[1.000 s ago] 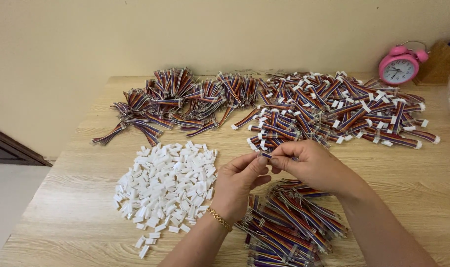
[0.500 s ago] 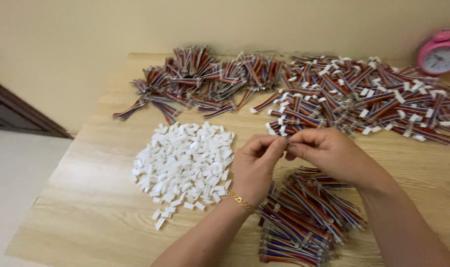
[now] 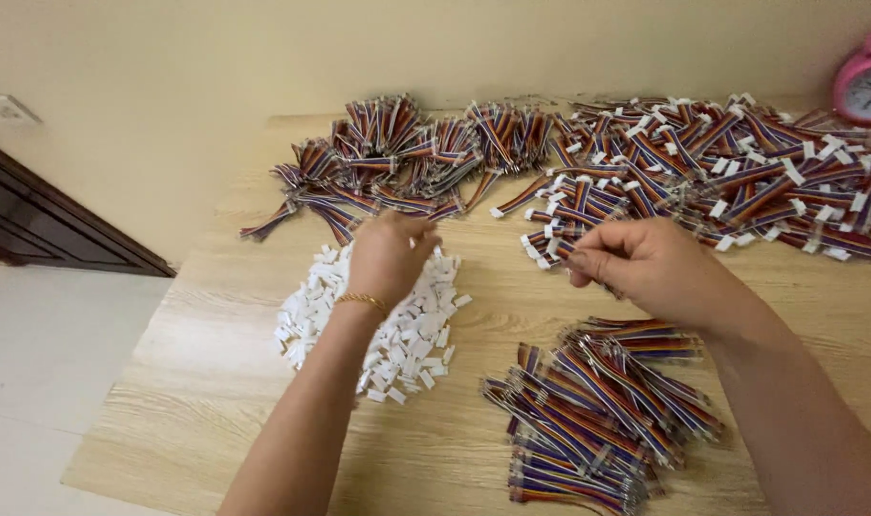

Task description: Plugging multi-colored ribbon cables into white plastic connectors.

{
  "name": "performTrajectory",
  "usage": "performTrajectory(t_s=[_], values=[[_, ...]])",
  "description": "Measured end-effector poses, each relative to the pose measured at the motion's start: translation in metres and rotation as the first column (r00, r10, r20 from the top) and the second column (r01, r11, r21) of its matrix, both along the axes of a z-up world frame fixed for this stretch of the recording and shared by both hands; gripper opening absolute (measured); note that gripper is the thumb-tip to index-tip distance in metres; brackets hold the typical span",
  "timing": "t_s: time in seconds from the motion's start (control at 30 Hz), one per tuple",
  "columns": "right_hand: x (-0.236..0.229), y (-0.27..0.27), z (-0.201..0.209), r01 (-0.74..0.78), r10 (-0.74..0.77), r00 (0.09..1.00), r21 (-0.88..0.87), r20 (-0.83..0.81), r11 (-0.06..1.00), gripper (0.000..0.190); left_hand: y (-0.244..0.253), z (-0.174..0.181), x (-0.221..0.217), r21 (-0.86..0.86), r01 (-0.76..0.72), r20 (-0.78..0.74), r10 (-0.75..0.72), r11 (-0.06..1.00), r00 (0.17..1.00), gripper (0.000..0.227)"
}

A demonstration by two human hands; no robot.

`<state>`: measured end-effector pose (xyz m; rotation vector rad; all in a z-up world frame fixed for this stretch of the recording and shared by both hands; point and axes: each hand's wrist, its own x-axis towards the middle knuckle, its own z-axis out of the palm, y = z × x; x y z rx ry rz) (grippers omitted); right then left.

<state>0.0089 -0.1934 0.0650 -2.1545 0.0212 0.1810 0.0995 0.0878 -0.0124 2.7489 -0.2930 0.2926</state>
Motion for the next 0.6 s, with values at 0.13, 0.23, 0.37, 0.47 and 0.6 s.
performTrajectory(t_s=[0.13,0.23,0.37,0.47,0.6], values=[[0.001,0.0,-0.003,0.01,-0.011,0.999,-0.022,-0.036,1.0,0.019,-0.013,-0.022,-0.002,0.153,0.044,-0.082,-0.032,0.987,0.996,0.036],[0.0,-0.002,0.0,0.002,-0.003,1.0,-0.049,-0.029,0.999,0.021,-0.026,-0.022,-0.002,0.248,0.047,-0.071,-0.03,0.968,0.997,0.044],[0.0,-0.004,0.004,0.024,-0.027,0.996,-0.037,-0.082,0.999,0.019,-0.034,-0.024,0.0,0.303,0.023,-0.123,0.015,0.953,0.992,0.037],[-0.002,-0.011,-0.006,-0.044,0.043,0.999,0.039,0.013,0.998,0.019,-0.03,-0.047,0.004,0.231,-0.003,-0.005,0.004,0.973,1.0,0.022],[-0.002,-0.015,-0.011,-0.122,0.108,0.988,0.131,0.109,0.984,0.018,-0.035,-0.057,0.005,0.054,0.039,0.194,-0.049,0.998,0.98,0.013]])
